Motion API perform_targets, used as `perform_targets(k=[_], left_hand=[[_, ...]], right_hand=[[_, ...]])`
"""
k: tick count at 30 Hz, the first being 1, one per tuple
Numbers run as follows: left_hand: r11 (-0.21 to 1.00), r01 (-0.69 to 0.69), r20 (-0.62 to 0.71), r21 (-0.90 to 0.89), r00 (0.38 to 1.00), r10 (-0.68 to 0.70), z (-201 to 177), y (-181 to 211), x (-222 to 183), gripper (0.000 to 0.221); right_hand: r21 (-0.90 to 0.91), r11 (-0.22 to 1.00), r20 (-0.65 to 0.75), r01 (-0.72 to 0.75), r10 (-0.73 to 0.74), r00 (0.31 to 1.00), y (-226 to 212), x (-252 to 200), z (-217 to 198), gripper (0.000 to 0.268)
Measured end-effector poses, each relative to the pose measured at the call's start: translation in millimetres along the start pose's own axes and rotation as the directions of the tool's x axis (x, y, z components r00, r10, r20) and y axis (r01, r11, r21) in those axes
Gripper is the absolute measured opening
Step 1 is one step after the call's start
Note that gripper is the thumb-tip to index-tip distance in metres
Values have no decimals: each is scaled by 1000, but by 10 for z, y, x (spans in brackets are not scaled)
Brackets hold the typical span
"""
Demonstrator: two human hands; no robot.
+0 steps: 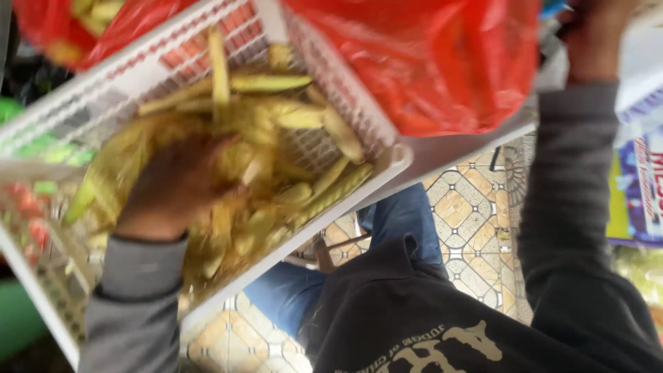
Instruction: Peeling the husks off baby corn cobs using a small knife and hands.
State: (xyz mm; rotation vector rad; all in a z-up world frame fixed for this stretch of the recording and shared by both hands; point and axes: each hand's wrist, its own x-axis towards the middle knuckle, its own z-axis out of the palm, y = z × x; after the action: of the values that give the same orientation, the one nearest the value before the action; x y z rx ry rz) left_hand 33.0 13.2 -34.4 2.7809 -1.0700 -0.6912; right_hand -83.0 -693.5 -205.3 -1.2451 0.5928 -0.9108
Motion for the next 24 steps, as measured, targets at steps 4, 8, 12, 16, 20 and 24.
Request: perform_targets(k=[4,8,12,16,20,24], left_hand=[[972,129,-183,195,979,-93,-59,-382,-26,34],[916,336,-84,218,942,-325,-343,-430,-165,31],[932,266,-118,244,963,-244,-516,112,-158,39],[837,-405,-194,368,846,496,210,401,581,34],[752,-28,-23,659,998,57,408,313,914,55],[923,97,-139,372,989,-48,244,84,696,47]], right_hand=[[50,991,67,-122,119,991,531,-771,-532,18],[-130,965,-73,-228,220,973,156,-2312,-217,20],[-359,928,-79,-102,78,994,355,-3104,-385,32],[-454,865,-20,-213,229,973,481,-3692,-129,18],[-561,788,36,-253,329,944,319,-3917,187,18],[-555,813,114,-176,284,952,359,-3851,197,16]])
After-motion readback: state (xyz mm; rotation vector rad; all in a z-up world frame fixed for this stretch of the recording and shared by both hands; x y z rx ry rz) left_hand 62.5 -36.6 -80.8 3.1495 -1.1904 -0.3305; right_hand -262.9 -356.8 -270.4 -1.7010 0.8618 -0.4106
